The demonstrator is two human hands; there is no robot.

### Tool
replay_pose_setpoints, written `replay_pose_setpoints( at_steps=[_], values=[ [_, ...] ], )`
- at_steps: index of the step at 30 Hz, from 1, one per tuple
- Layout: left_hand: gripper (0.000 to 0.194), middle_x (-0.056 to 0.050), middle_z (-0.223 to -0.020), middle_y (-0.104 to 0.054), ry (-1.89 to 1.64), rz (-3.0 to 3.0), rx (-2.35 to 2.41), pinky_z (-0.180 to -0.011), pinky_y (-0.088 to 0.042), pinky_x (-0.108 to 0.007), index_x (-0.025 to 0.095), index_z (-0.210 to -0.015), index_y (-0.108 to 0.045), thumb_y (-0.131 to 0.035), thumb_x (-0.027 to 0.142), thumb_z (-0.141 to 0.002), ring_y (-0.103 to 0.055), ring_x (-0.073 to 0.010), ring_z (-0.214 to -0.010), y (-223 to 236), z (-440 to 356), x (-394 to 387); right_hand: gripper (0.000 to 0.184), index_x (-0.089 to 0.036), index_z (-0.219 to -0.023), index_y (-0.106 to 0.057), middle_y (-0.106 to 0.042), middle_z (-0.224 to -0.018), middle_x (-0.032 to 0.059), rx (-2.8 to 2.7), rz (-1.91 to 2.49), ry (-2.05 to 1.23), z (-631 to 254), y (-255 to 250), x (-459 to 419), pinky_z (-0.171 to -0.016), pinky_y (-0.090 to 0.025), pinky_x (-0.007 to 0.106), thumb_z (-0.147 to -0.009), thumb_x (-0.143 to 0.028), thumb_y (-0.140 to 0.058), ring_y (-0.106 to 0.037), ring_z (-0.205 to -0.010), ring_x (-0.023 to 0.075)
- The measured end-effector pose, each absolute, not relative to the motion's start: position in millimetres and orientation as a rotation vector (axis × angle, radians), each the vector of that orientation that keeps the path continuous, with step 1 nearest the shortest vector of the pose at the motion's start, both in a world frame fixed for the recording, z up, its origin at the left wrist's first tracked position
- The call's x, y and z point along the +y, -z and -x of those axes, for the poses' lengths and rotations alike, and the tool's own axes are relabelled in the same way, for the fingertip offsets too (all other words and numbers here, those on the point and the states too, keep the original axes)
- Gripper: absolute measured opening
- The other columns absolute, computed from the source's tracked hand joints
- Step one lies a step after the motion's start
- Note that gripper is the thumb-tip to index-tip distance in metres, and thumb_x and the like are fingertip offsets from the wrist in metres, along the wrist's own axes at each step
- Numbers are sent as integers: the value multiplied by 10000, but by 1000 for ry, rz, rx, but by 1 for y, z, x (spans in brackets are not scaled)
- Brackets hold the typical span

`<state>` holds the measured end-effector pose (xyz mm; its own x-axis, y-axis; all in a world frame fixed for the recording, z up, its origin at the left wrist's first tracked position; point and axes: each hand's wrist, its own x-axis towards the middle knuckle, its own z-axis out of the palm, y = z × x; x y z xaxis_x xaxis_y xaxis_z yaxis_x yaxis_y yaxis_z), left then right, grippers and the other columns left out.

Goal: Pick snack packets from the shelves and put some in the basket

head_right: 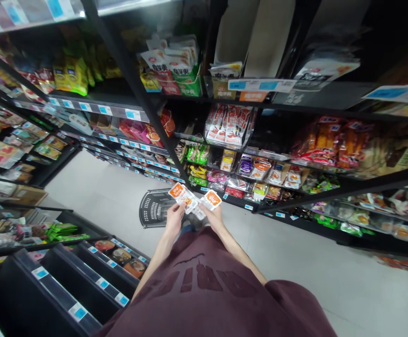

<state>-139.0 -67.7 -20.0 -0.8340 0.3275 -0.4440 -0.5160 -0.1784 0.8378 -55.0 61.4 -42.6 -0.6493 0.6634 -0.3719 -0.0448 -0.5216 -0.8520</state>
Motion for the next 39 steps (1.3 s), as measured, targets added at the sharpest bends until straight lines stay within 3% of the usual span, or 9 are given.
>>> replay_pose_setpoints(
  at_steps=[8, 11, 14, 17, 21, 26, 31, 39],
  values=[
    [381, -111, -1026, -710, -2052, -3, 1881, -805, -531, -317, 116, -999, -672, -770, 359, -722, -671, -214, -901, 12, 157, -98, 366, -202, -918, -678, -748, -938, 30, -1063, 989, -2391, 51, 26, 74, -887, -547, 378, -601, -275, -847, -716, -891, 249],
    [395, -105, -1074, -694, -2025, -107, 1929, -861, -524, -330, 144, -1043, -621, -770, 309, -716, -667, -217, -963, 11, 159, -108, 342, -207, -974, -686, -732, -1051, 53, -1140, 812, -2512, 50, 19, 73, -946, -520, 406, -676, -319, -809, -705, -965, 268],
    [548, -114, -1133, -675, -2028, -71, 1908, -893, -522, -356, 178, -1176, -526, -780, 297, -704, -667, -226, -1009, 15, 156, -113, 312, -206, -993, -705, -718, -1109, 72, -1304, 736, -2549, 49, 17, 70, -968, -502, 412, -726, -359, -760, -683, -1018, 273],
    [753, -124, -1150, -669, -2056, 5, 1831, -874, -539, -376, 222, -1309, -374, -794, 293, -687, -675, -235, -1010, 16, 149, -113, 239, -187, -900, -724, -735, -980, 76, -1488, 707, -2523, 49, 20, 68, -980, -480, 409, -726, -351, -733, -667, -1005, 269],
    [803, -109, -1090, -690, -2092, 48, 1737, -815, -559, -380, 256, -1273, -292, -808, 286, -658, -691, -232, -952, 12, 140, -109, 232, -207, -883, -688, -699, -933, 42, -1512, 626, -2546, 48, 25, 68, -952, -481, 401, -680, -298, -755, -646, -995, 252],
    [616, -66, -960, -702, -2059, 98, 1780, -756, -556, -349, 238, -993, -324, -813, 263, -618, -697, -213, -871, 9, 138, -107, 336, -248, -873, -595, -594, -846, -10, -1553, 608, -2422, 47, 24, 69, -811, -499, 324, -642, -304, -832, -588, -813, 164],
    [359, -24, -865, -669, -1992, -114, 1902, -734, -523, -269, 193, -820, -443, -763, 263, -675, -669, -169, -826, 13, 139, -109, 426, -255, -852, -506, -521, -790, -37, -1586, 513, -2394, 46, 23, 71, -637, -444, 249, -627, -335, -858, -486, -680, 121],
    [239, -59, -933, -688, -1910, -157, 1989, -731, -523, -262, 159, -914, -652, -729, 244, -703, -656, -169, -831, 15, 135, -104, 430, -247, -995, -570, -633, -1053, 29, -1593, 471, -2476, 51, 27, 60, -795, -504, 293, -678, -386, -824, -612, -930, 184]
  ],
)
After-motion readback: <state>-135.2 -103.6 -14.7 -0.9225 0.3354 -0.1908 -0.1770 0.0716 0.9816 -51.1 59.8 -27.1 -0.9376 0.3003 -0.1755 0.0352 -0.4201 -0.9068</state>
